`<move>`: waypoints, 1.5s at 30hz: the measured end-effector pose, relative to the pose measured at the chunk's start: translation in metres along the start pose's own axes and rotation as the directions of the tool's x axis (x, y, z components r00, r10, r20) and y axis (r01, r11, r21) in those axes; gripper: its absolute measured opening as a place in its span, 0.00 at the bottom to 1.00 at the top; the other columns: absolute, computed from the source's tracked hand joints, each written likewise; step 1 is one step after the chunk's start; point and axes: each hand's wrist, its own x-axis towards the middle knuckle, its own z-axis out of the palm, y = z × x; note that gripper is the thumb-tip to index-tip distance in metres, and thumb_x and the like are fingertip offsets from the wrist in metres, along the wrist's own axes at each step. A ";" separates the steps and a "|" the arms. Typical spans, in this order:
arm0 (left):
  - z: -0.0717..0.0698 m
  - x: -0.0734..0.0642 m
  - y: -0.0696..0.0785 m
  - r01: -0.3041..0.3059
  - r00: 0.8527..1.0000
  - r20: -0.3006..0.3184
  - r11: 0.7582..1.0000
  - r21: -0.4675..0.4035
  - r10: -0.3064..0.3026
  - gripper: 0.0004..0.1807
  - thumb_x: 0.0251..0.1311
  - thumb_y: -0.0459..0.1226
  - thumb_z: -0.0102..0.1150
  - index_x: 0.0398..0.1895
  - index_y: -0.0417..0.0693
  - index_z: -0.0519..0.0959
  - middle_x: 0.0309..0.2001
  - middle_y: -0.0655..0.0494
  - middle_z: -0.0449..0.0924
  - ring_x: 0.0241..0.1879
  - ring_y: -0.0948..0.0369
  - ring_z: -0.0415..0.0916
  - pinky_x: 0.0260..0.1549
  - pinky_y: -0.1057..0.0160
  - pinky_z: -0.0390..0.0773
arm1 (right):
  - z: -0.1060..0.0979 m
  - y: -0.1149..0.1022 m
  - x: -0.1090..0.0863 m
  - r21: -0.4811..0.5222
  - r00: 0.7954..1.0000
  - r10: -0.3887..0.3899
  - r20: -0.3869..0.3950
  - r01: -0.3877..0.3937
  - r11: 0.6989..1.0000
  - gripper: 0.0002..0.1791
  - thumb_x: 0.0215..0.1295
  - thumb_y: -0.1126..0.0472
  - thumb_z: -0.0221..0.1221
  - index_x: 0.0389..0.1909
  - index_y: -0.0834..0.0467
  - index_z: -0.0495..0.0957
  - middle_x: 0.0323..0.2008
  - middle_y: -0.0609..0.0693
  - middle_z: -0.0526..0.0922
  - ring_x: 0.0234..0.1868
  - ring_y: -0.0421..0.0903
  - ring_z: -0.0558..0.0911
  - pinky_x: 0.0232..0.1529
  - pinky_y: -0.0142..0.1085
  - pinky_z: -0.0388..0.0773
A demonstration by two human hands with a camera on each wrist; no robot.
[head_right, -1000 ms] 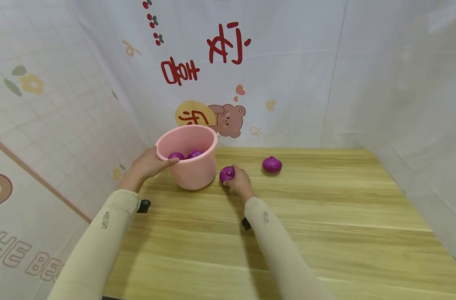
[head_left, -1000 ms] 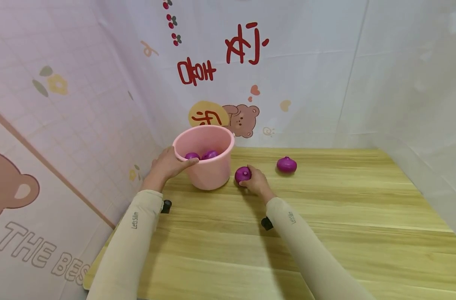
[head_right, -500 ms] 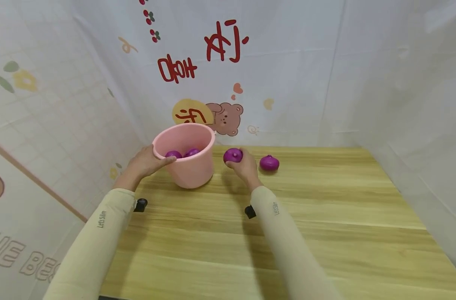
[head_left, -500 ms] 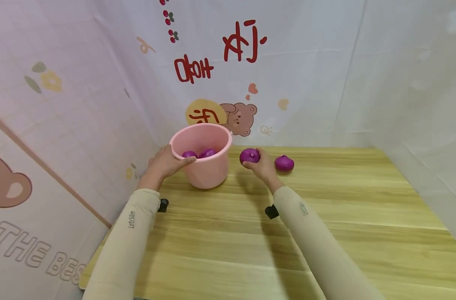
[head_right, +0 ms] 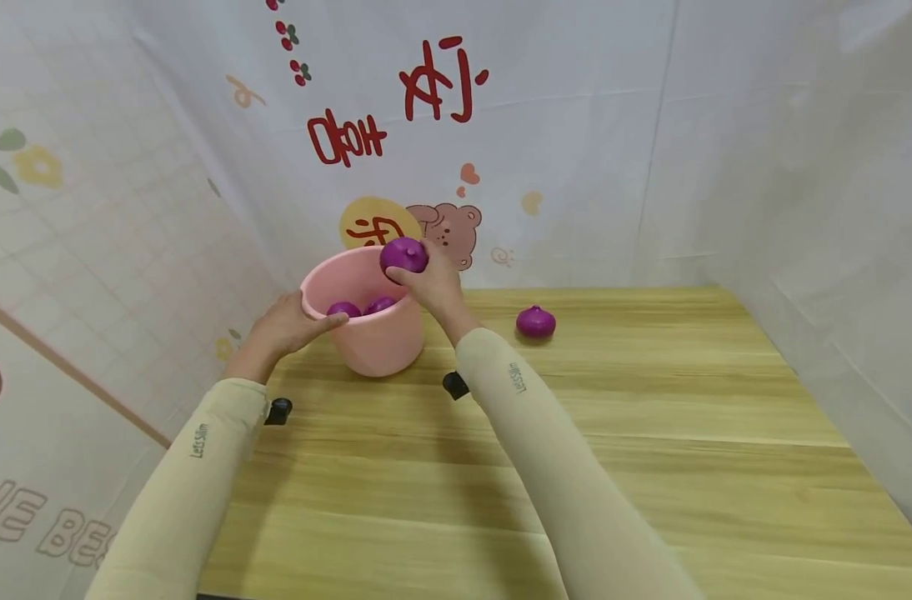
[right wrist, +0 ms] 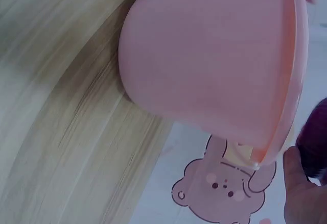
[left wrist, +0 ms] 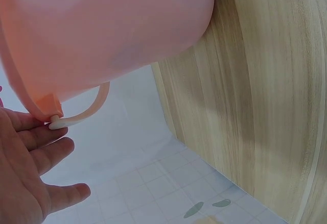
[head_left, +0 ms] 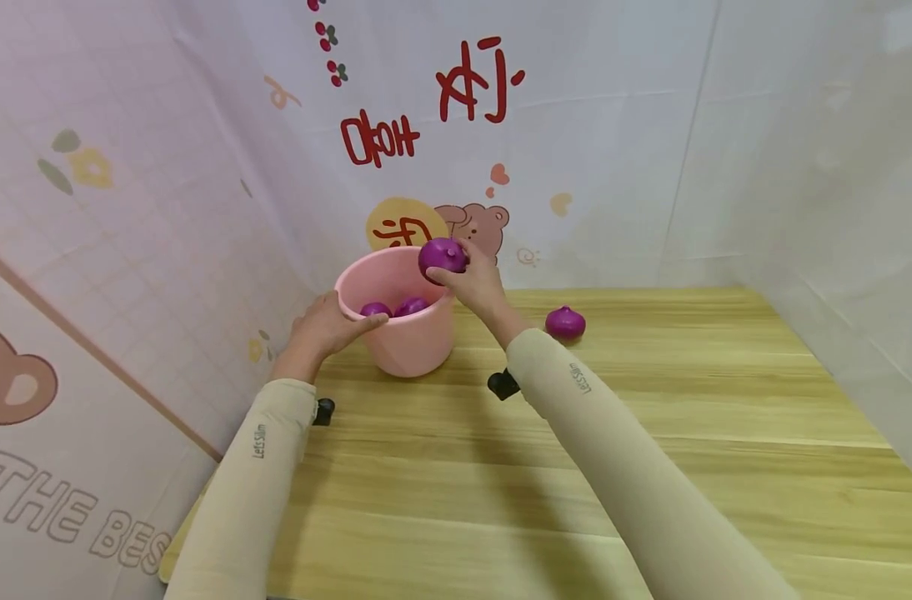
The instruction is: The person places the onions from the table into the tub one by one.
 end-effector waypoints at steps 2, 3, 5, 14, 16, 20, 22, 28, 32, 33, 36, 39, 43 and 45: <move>0.000 -0.001 0.000 -0.002 1.000 0.004 1.000 -0.003 0.002 0.58 0.29 0.77 0.48 0.65 0.55 0.59 0.55 0.51 0.69 0.53 0.51 0.65 0.48 0.37 0.57 | 0.005 -0.002 -0.001 -0.007 1.000 0.007 0.029 -0.006 1.000 0.44 0.50 0.45 0.65 0.66 0.52 0.57 0.59 0.52 0.68 0.56 0.47 0.71 0.51 0.38 0.71; 0.000 -0.001 -0.001 -0.001 1.000 0.003 1.000 -0.004 0.002 0.57 0.29 0.77 0.48 0.65 0.56 0.59 0.55 0.52 0.69 0.53 0.51 0.65 0.48 0.37 0.57 | 0.007 -0.002 -0.001 -0.010 0.999 0.013 0.041 -0.013 1.000 0.44 0.50 0.46 0.65 0.66 0.52 0.56 0.59 0.53 0.68 0.56 0.47 0.71 0.50 0.38 0.71; 0.000 -0.001 -0.001 0.000 1.000 0.000 1.000 -0.004 0.000 0.57 0.29 0.77 0.48 0.65 0.57 0.59 0.55 0.52 0.69 0.54 0.52 0.64 0.48 0.36 0.56 | 0.008 0.001 -0.001 -0.011 0.999 0.021 0.049 -0.021 1.000 0.45 0.50 0.45 0.65 0.67 0.52 0.55 0.59 0.54 0.68 0.55 0.47 0.72 0.48 0.38 0.73; 0.000 0.001 -0.003 0.004 1.000 -0.008 1.000 0.004 -0.004 0.57 0.28 0.77 0.48 0.64 0.56 0.60 0.55 0.53 0.68 0.54 0.51 0.63 0.49 0.37 0.53 | -0.025 0.042 0.004 -0.043 0.997 0.078 -0.019 -0.079 0.996 0.39 0.54 0.46 0.62 0.65 0.51 0.59 0.59 0.54 0.68 0.56 0.49 0.71 0.47 0.40 0.73; 0.001 0.001 -0.004 0.010 1.000 -0.002 1.000 0.010 -0.010 0.58 0.28 0.78 0.48 0.64 0.55 0.59 0.55 0.52 0.68 0.54 0.51 0.63 0.49 0.37 0.53 | -0.039 0.058 0.004 -0.061 0.994 0.105 -0.032 -0.107 0.992 0.38 0.56 0.47 0.61 0.66 0.53 0.58 0.60 0.55 0.66 0.57 0.50 0.69 0.50 0.42 0.71; 0.003 0.002 -0.006 0.021 1.000 -0.002 1.000 0.022 -0.021 0.56 0.32 0.76 0.50 0.65 0.53 0.58 0.54 0.52 0.67 0.54 0.51 0.62 0.49 0.37 0.53 | -0.067 0.093 0.002 -0.131 0.988 0.126 -0.093 -0.138 0.982 0.38 0.57 0.47 0.60 0.65 0.57 0.59 0.60 0.59 0.66 0.58 0.54 0.67 0.54 0.44 0.67; 0.003 0.003 -0.006 0.024 1.000 -0.006 0.999 0.025 -0.024 0.55 0.34 0.75 0.50 0.65 0.53 0.58 0.54 0.52 0.67 0.54 0.51 0.62 0.49 0.37 0.53 | -0.080 0.110 0.000 -0.176 0.984 0.138 -0.116 -0.157 0.972 0.38 0.57 0.48 0.59 0.65 0.60 0.59 0.59 0.62 0.65 0.59 0.57 0.65 0.56 0.46 0.65; 0.004 0.004 -0.006 0.017 1.000 -0.020 1.000 0.026 -0.016 0.57 0.31 0.76 0.49 0.64 0.52 0.59 0.53 0.51 0.68 0.53 0.51 0.63 0.49 0.38 0.54 | -0.105 0.154 -0.007 -0.268 0.972 0.193 -0.133 -0.223 0.937 0.40 0.58 0.49 0.58 0.65 0.66 0.55 0.61 0.66 0.61 0.61 0.61 0.60 0.59 0.49 0.60; 0.004 0.005 -0.007 0.019 1.000 -0.023 0.999 0.025 -0.018 0.59 0.28 0.78 0.47 0.64 0.53 0.60 0.53 0.52 0.69 0.53 0.52 0.63 0.50 0.37 0.53 | -0.109 0.169 -0.012 -0.261 0.963 0.245 -0.115 -0.267 0.928 0.42 0.58 0.50 0.58 0.65 0.69 0.51 0.62 0.69 0.58 0.62 0.63 0.59 0.59 0.50 0.59; 0.004 0.005 -0.007 0.020 1.000 -0.023 1.000 0.022 -0.020 0.59 0.27 0.78 0.47 0.64 0.53 0.60 0.53 0.52 0.69 0.53 0.52 0.63 0.50 0.37 0.53 | -0.109 0.171 -0.014 -0.261 0.961 0.252 -0.111 -0.273 0.926 0.43 0.59 0.50 0.59 0.65 0.70 0.51 0.62 0.69 0.57 0.61 0.63 0.59 0.59 0.50 0.59; 0.002 0.004 -0.006 0.023 1.000 -0.018 1.000 0.018 -0.023 0.59 0.27 0.78 0.48 0.63 0.53 0.60 0.53 0.52 0.69 0.52 0.52 0.64 0.50 0.38 0.53 | -0.107 0.178 -0.017 -0.273 0.959 0.263 -0.102 -0.281 0.920 0.43 0.59 0.51 0.59 0.64 0.72 0.51 0.61 0.71 0.58 0.60 0.64 0.60 0.58 0.51 0.60; 0.002 0.004 -0.006 0.024 1.000 -0.016 1.000 0.017 -0.024 0.58 0.28 0.78 0.48 0.63 0.52 0.60 0.52 0.52 0.69 0.52 0.52 0.64 0.50 0.38 0.53 | -0.104 0.183 -0.019 -0.283 0.959 0.264 -0.103 -0.282 0.917 0.43 0.59 0.50 0.58 0.64 0.72 0.51 0.59 0.71 0.59 0.59 0.64 0.62 0.57 0.51 0.62; 0.002 0.005 -0.007 0.025 1.000 -0.015 0.999 0.025 -0.024 0.58 0.29 0.77 0.49 0.64 0.51 0.60 0.52 0.52 0.69 0.52 0.52 0.64 0.50 0.38 0.53 | -0.103 0.190 -0.020 -0.307 0.962 0.259 -0.090 -0.274 0.911 0.39 0.60 0.51 0.57 0.63 0.72 0.54 0.57 0.71 0.63 0.56 0.64 0.65 0.55 0.51 0.64; 0.002 0.005 -0.008 0.025 1.000 -0.016 0.999 0.028 -0.024 0.58 0.31 0.76 0.50 0.64 0.51 0.59 0.52 0.52 0.68 0.52 0.51 0.63 0.50 0.38 0.53 | -0.103 0.191 -0.021 -0.314 0.963 0.254 -0.086 -0.268 0.911 0.37 0.60 0.52 0.57 0.61 0.72 0.56 0.55 0.71 0.65 0.56 0.64 0.66 0.55 0.51 0.64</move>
